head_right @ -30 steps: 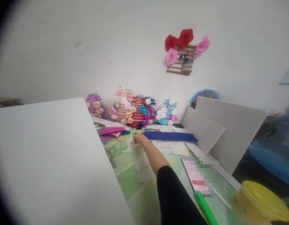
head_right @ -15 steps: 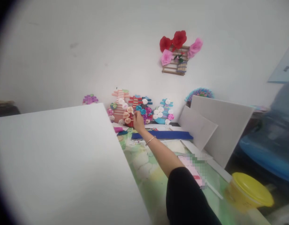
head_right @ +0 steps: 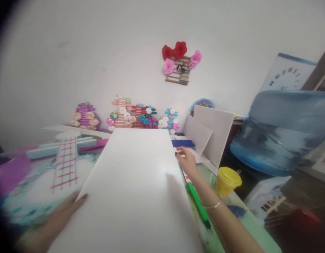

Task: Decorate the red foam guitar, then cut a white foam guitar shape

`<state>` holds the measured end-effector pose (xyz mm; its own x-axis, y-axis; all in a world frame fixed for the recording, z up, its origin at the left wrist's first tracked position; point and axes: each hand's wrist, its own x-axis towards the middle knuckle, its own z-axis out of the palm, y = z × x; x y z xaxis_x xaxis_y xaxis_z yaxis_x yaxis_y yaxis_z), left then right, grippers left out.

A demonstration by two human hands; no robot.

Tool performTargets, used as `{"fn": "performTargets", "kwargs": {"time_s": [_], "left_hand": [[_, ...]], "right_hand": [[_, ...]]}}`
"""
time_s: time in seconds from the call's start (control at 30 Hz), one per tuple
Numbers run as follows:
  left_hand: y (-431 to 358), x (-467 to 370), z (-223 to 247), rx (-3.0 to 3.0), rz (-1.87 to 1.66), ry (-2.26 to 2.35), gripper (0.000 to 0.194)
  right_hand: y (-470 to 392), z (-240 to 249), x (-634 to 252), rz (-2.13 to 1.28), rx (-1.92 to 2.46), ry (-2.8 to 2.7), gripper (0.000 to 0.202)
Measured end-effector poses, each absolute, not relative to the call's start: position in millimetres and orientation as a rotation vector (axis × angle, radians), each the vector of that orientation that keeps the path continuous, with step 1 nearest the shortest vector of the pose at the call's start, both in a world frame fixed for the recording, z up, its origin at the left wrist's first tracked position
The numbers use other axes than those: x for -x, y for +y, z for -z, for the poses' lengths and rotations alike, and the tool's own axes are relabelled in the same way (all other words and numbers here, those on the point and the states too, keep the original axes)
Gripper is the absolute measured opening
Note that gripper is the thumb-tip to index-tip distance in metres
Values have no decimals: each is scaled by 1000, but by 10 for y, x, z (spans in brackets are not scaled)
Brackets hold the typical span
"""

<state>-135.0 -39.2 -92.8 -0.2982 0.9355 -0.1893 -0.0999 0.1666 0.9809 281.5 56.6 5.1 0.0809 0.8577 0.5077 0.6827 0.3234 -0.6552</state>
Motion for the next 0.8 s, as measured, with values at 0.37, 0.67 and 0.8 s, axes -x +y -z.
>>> {"fn": "performTargets", "kwargs": {"time_s": [0.37,0.67,0.8], "left_hand": [[-333,1162,1010,-1348,-1127,1955,38],[-278,1070,1051,-1341,-1090,1940,38],[-522,1069,988,-1127,-1139,1642,32]], "right_hand": [[-707,576,-2514,-580,1549,-2292,33],[-1071,907,-2285,-705,1562,-2590,48],[-1067,1128,-2316,-711,1622,-2502,37]]}}
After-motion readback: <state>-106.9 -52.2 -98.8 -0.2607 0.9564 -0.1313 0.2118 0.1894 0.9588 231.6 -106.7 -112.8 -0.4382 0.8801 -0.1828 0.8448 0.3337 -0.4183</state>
